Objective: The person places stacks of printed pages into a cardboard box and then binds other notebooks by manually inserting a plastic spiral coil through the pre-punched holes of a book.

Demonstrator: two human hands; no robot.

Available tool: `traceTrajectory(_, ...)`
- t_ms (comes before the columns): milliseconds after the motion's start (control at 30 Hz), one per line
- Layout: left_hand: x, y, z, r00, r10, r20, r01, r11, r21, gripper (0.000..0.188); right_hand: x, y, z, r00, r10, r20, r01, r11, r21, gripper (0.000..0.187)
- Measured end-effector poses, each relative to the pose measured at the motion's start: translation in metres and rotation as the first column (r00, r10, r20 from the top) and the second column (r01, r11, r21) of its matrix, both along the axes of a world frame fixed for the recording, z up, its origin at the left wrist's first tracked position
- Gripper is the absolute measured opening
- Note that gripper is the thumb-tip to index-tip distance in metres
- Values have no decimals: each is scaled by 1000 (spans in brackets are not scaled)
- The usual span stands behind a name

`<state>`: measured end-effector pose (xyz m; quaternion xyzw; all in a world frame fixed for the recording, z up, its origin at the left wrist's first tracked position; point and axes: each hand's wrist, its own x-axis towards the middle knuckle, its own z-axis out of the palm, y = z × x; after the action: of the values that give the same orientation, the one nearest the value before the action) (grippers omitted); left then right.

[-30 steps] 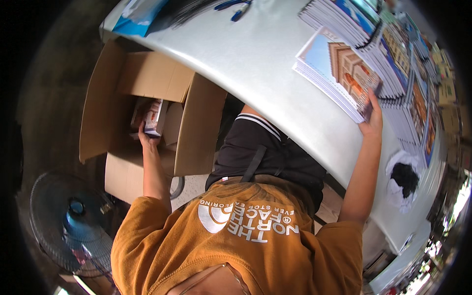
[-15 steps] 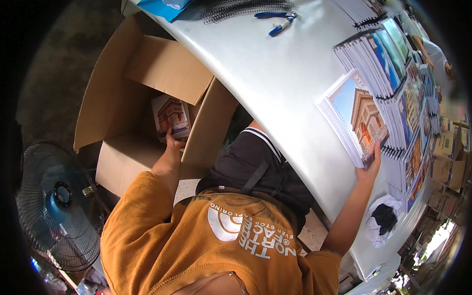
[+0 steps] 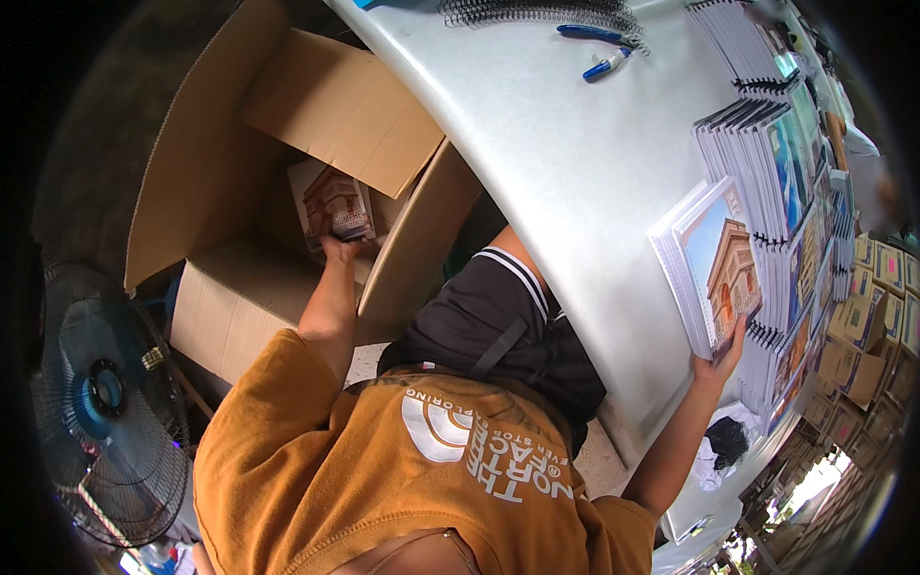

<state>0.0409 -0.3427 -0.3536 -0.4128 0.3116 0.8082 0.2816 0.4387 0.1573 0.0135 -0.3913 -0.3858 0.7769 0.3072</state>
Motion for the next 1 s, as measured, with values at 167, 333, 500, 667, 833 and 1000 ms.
traceTrajectory(167, 0, 11, 4, 995, 99, 23, -98, 995, -30, 44, 0, -4, -1, 998, -51, 24, 51, 999, 10, 47)
traceTrajectory(333, -5, 14, -16, 986, 169, -7, -169, 986, 7, 41, 1, 2, 0, 999, -50, 14, 50, 999, -10, 47)
traceTrajectory(500, -7, 18, -19, 970, 241, -3, -241, 970, -38, 38, 0, -2, -1, 998, -66, -4, 66, 997, -37, 47)
traceTrajectory(667, -4, -3, -32, 985, 173, 1, -171, 978, 118, 33, -8, -1, 3, 999, -40, -28, 39, 999, -38, 46)
traceTrajectory(833, -3, 0, 0, 962, 266, 61, -266, 964, -1, 37, -1, -5, -3, 998, -60, -15, 59, 998, -32, 47)
traceTrajectory(1000, -8, -1, 3, 939, 298, -169, -267, 946, 187, 41, -5, -8, 1, 998, -37, -42, 37, 999, -13, 48)
